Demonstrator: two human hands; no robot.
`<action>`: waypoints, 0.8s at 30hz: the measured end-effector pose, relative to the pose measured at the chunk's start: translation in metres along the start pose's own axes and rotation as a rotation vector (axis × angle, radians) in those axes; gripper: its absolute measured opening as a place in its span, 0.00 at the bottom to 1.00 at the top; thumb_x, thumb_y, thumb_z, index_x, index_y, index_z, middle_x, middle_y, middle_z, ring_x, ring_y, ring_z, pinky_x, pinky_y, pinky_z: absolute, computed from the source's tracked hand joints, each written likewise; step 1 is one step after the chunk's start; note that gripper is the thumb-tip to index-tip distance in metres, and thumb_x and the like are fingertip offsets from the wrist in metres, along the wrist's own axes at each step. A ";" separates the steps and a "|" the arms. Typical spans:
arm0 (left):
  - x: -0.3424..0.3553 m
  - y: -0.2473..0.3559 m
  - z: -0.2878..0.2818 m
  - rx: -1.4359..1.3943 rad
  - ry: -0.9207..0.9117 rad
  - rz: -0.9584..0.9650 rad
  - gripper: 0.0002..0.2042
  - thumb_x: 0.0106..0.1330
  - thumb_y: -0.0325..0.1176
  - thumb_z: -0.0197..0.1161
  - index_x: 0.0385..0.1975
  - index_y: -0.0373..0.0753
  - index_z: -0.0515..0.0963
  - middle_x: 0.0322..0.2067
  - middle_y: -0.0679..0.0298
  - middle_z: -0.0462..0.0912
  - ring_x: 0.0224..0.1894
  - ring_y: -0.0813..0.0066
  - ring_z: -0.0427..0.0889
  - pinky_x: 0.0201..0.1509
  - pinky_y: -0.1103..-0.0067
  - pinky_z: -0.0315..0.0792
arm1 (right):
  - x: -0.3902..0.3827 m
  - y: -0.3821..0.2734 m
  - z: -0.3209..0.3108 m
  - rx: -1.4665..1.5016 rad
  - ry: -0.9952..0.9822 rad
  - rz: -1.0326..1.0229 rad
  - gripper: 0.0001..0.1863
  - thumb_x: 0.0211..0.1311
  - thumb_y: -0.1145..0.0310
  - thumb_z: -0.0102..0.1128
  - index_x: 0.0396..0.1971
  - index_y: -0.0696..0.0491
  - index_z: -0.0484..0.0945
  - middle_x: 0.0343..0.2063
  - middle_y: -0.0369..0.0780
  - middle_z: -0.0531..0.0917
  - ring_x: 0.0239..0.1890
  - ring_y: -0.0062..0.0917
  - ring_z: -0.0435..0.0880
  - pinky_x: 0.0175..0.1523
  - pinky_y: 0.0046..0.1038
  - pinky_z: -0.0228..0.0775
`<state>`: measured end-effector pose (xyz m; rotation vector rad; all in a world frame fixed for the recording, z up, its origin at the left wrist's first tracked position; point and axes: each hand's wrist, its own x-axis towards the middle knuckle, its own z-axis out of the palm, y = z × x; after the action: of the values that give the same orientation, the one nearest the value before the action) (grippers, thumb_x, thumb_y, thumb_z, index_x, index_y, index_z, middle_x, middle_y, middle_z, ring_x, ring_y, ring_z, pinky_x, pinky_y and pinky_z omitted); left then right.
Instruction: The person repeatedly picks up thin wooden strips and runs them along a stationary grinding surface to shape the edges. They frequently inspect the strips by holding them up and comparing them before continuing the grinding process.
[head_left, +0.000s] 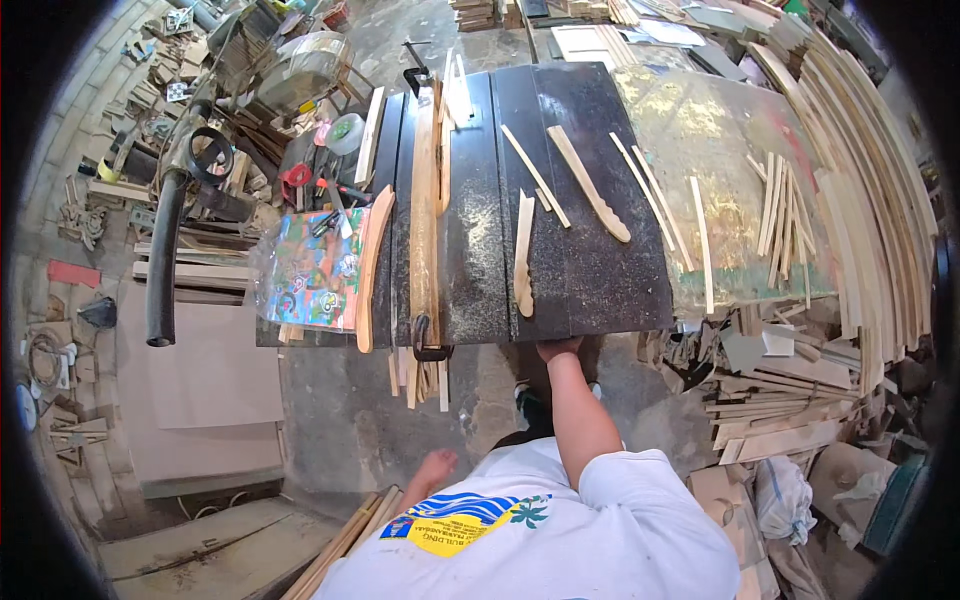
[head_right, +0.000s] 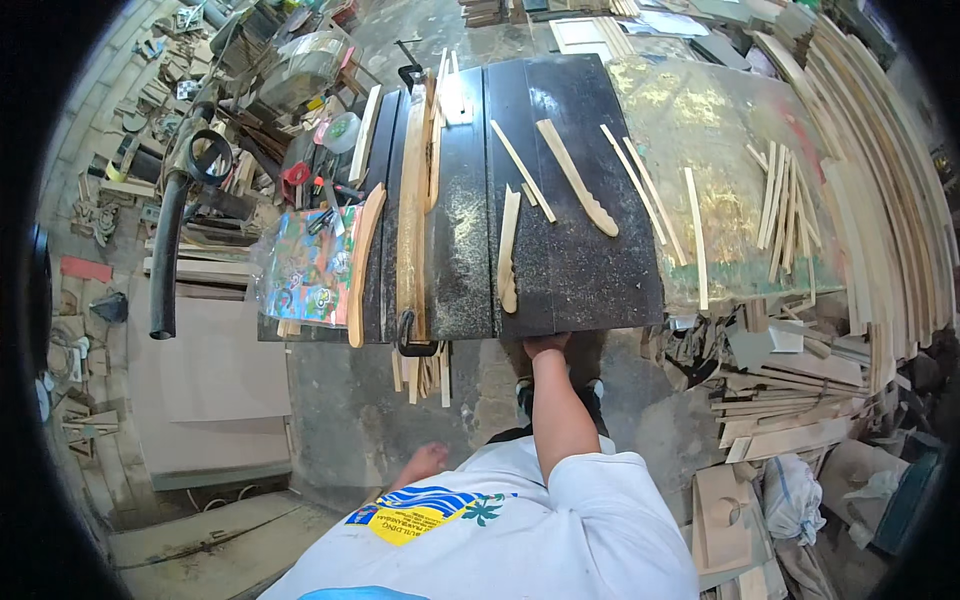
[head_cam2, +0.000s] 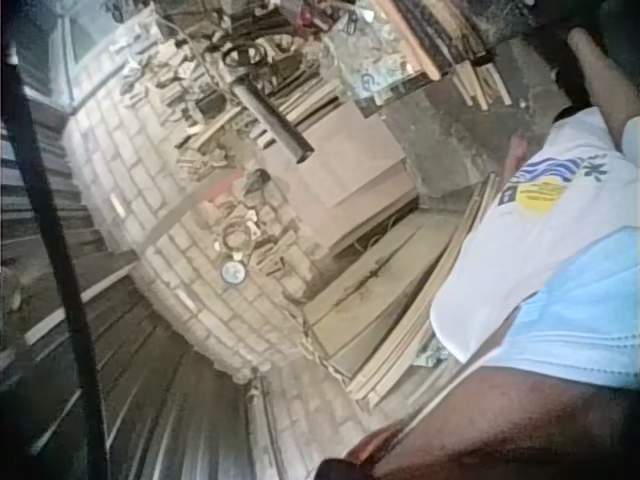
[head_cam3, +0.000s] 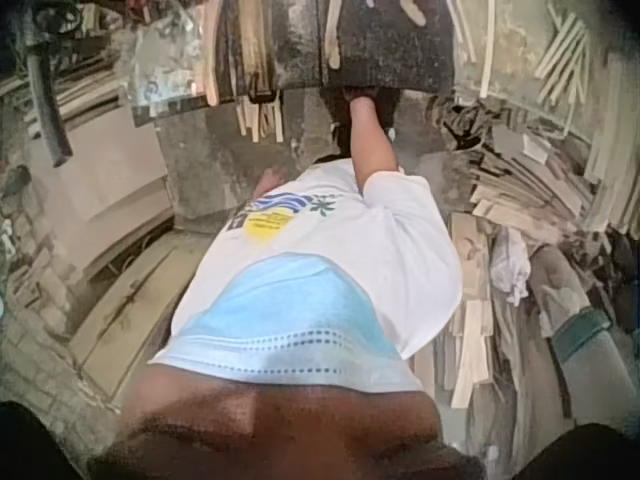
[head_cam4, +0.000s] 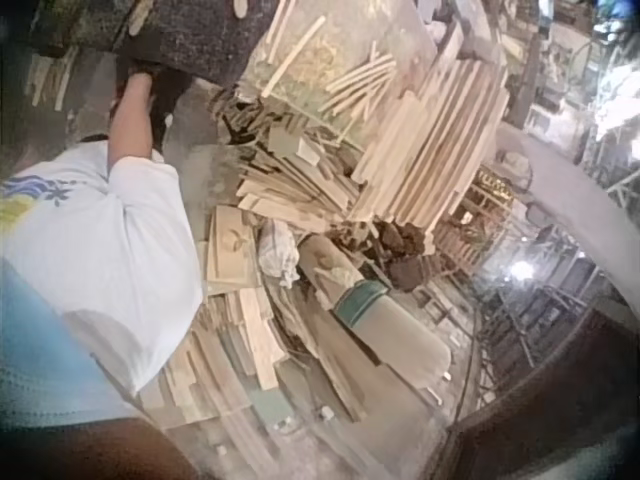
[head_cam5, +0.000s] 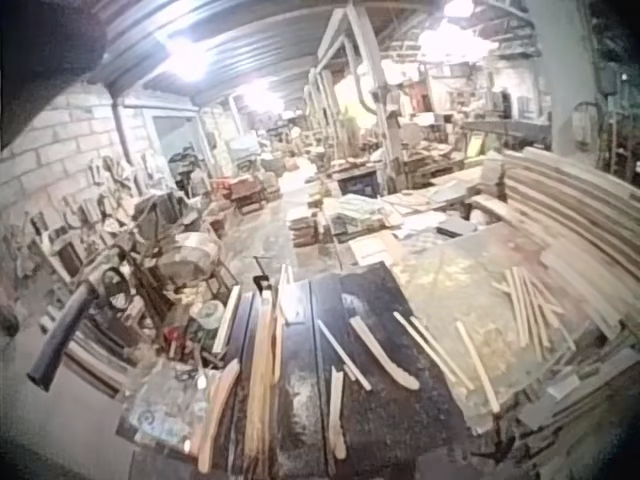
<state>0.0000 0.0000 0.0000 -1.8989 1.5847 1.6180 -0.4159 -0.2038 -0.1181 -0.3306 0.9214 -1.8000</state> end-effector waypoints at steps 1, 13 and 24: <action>0.039 0.037 -0.014 -0.071 0.075 -0.082 0.20 0.73 0.42 0.64 0.55 0.33 0.84 0.40 0.55 0.91 0.41 0.64 0.88 0.50 0.69 0.79 | 0.015 -0.007 -0.024 -0.043 0.019 -0.026 0.38 0.76 0.35 0.35 0.76 0.41 0.67 0.77 0.36 0.66 0.80 0.39 0.59 0.81 0.56 0.46; 0.099 -0.042 -0.063 0.621 -0.039 0.128 0.21 0.73 0.46 0.59 0.57 0.39 0.84 0.51 0.49 0.88 0.50 0.50 0.88 0.56 0.60 0.80 | -0.022 -0.074 0.000 -0.070 0.506 0.802 0.25 0.83 0.47 0.42 0.68 0.44 0.76 0.60 0.36 0.85 0.59 0.30 0.83 0.63 0.42 0.76; 0.147 0.095 0.007 0.626 -0.325 0.119 0.17 0.70 0.46 0.57 0.38 0.40 0.86 0.44 0.47 0.89 0.48 0.45 0.88 0.50 0.56 0.79 | -0.011 -0.435 -0.043 -0.947 0.063 0.299 0.15 0.75 0.62 0.61 0.51 0.57 0.84 0.36 0.36 0.87 0.39 0.20 0.85 0.45 0.27 0.77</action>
<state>-0.1026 -0.1198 -0.0762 -1.1810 1.7975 1.1842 -0.7308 -0.1039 0.1689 -0.6788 1.7344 -1.0073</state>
